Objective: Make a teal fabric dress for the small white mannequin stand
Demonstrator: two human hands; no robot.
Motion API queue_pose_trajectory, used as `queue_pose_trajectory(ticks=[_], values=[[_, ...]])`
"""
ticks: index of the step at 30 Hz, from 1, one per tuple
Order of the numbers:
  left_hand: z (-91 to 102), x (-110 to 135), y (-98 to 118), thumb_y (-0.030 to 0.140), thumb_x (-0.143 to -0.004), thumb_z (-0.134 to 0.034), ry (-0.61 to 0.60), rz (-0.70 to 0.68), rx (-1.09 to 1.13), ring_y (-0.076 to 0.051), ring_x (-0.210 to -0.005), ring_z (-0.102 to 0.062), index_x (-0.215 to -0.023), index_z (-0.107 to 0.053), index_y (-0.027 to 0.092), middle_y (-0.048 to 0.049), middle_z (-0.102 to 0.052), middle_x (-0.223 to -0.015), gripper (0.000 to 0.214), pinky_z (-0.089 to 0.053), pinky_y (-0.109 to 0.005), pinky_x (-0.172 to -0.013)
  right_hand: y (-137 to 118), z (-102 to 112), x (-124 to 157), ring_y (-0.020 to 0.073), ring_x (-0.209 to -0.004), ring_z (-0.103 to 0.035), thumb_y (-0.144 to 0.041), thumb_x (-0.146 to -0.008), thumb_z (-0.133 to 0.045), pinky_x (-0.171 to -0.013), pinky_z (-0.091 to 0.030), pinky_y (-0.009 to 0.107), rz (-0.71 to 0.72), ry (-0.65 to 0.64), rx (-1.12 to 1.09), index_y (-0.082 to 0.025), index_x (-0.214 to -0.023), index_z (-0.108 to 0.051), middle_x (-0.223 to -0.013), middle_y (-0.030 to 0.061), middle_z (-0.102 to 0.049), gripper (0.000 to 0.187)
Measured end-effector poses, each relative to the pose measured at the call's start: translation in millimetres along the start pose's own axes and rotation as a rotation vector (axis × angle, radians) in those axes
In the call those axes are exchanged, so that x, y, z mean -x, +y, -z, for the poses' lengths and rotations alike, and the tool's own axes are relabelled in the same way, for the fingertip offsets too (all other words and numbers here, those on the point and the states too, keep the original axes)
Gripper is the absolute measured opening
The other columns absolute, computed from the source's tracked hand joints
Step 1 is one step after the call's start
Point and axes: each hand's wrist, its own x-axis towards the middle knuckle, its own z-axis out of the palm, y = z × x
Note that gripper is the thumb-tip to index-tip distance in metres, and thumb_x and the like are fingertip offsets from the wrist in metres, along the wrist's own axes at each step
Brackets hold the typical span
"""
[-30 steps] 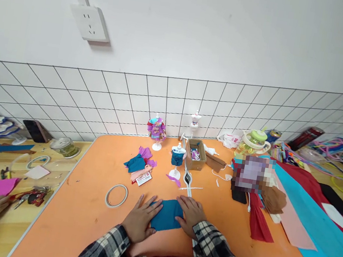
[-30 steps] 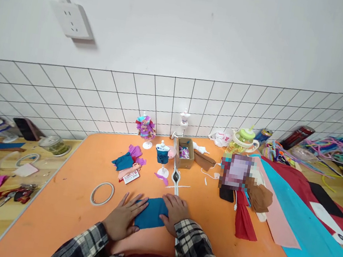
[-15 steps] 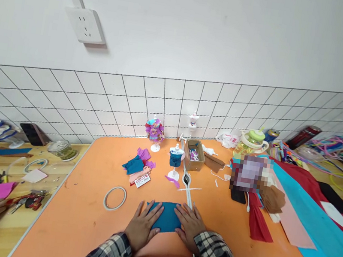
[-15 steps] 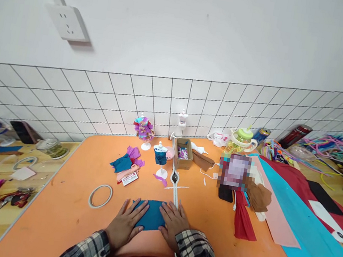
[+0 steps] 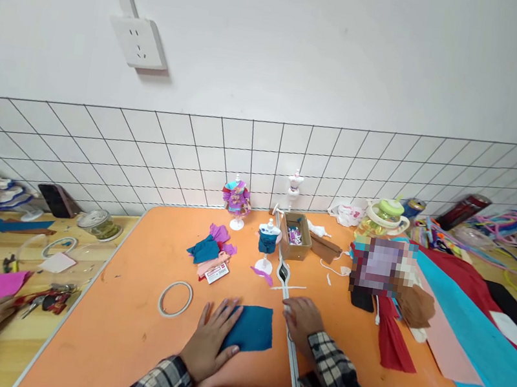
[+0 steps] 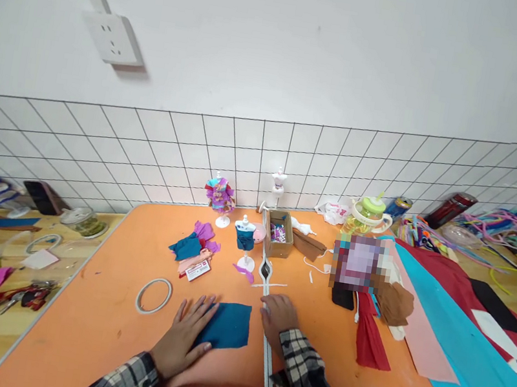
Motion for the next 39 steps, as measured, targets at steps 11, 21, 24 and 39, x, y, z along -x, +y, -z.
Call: queue_pose_trajectory(ticks=[11,21,24,39], values=[[28.6,5.4,1.0,0.041,-0.095,-0.04,0.135,0.179,0.12,-0.028,-0.141,-0.023,-0.15,-0.014,0.032,-0.0038,-0.025,-0.155,0.062,-0.03,-0.048,-0.111,41.8,21.7,-67.0,0.0274,-0.105,-0.053,-0.02,-0.082,-0.052,-0.08,-0.038,0.038,-0.3,-0.033,0.077,-0.02,-0.105,-0.065,-0.106,0.0115,-0.063,0.026],[33.7,3.6,14.5,0.043,-0.095,-0.04,0.108,0.15,0.192,-0.03,-0.139,-0.027,-0.149,-0.019,0.032,-0.0057,-0.031,-0.153,0.059,-0.032,-0.05,-0.11,24.8,13.2,-69.9,0.0273,-0.11,-0.047,-0.027,-0.076,-0.057,-0.084,-0.033,0.037,-0.263,-0.047,0.083,-0.019,-0.078,-0.068,-0.112,0.0115,-0.057,0.013],[35.2,3.6,14.9,0.043,-0.095,-0.04,0.092,0.15,0.205,-0.03,-0.138,-0.028,-0.148,-0.023,0.031,-0.0061,-0.033,-0.151,0.057,-0.032,-0.05,-0.11,25.7,13.4,-70.3,0.0248,-0.099,-0.053,-0.023,-0.075,-0.057,-0.075,-0.034,0.033,-0.259,-0.089,0.075,-0.018,-0.078,-0.066,-0.101,0.0108,-0.061,0.011],[31.2,7.0,16.0,0.042,-0.094,-0.042,0.1,0.102,0.242,-0.027,-0.135,-0.033,-0.144,-0.033,0.03,-0.0049,-0.038,-0.148,0.051,-0.033,-0.049,-0.11,23.6,-0.5,-72.6,0.0249,-0.101,-0.052,-0.015,-0.082,-0.053,-0.075,-0.036,0.032,-0.086,0.019,0.209,-0.017,-0.095,-0.063,-0.103,0.0125,-0.06,0.017]])
